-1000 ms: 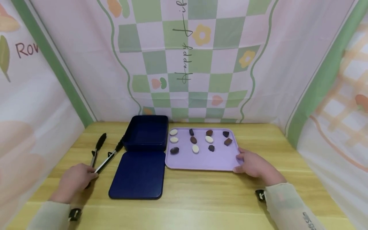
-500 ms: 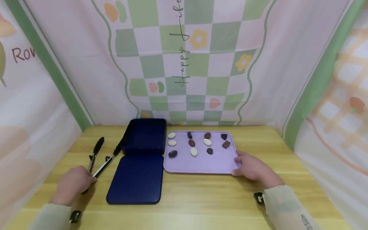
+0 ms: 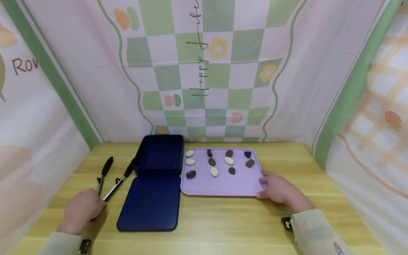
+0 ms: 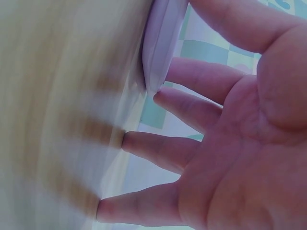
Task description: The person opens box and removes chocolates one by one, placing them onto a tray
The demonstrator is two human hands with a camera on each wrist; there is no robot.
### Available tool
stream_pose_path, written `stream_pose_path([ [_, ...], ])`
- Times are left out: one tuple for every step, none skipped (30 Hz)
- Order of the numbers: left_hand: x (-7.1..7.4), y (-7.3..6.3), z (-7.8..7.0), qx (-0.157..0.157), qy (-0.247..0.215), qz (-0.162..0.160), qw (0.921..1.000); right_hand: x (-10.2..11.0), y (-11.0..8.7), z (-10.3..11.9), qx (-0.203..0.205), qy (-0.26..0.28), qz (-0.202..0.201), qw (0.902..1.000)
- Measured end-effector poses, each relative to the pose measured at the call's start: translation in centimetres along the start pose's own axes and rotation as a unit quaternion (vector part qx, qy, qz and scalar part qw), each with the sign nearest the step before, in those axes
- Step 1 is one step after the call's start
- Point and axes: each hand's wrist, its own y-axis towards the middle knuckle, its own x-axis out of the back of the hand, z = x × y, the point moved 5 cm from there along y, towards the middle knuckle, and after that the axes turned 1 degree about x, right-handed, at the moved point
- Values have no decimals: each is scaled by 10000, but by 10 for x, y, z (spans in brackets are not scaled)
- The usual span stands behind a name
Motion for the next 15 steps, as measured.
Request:
stream_pose_path([
  [0,0,0,19,-8,6,10000,0,0,0,-2,-11,1,10000],
  [0,0,0,46,-17,9,10000,0,0,0,-9,-23,3,10000],
  [0,0,0,63,-28,18,10000,0,0,0,-28,-19,7,10000],
  [0,0,0,73,-39,31,10000,1,1,0,-31,-26,8,10000],
  [0,1,0,69,-28,31,10000,1,1,0,-35,-32,10,10000],
  [0,1,0,48,-2,47,10000,1,1,0,-24,-38,16,10000],
  [-1,0,0,1,20,52,10000,2,1,0,-15,-23,28,10000],
  [-2,0,0,-75,55,64,9999,2,1,0,3,-15,45,10000],
  [-2,1,-1,-148,84,86,9998,2,1,-1,-4,31,60,10000],
  [-3,1,-2,-226,127,95,9996,3,0,-1,30,58,76,10000],
  [-3,1,-3,-298,159,100,9994,3,0,-1,68,91,93,9999],
  [-3,1,-4,-356,179,130,9991,4,-1,-2,111,140,113,9998],
  [-3,1,-5,-388,179,143,9990,5,-2,-1,148,178,115,9997],
  [-1,1,-7,-408,199,160,9988,8,-3,-1,186,188,102,9996],
  [2,0,-10,-416,254,163,9987,11,-3,0,171,232,79,9996],
])
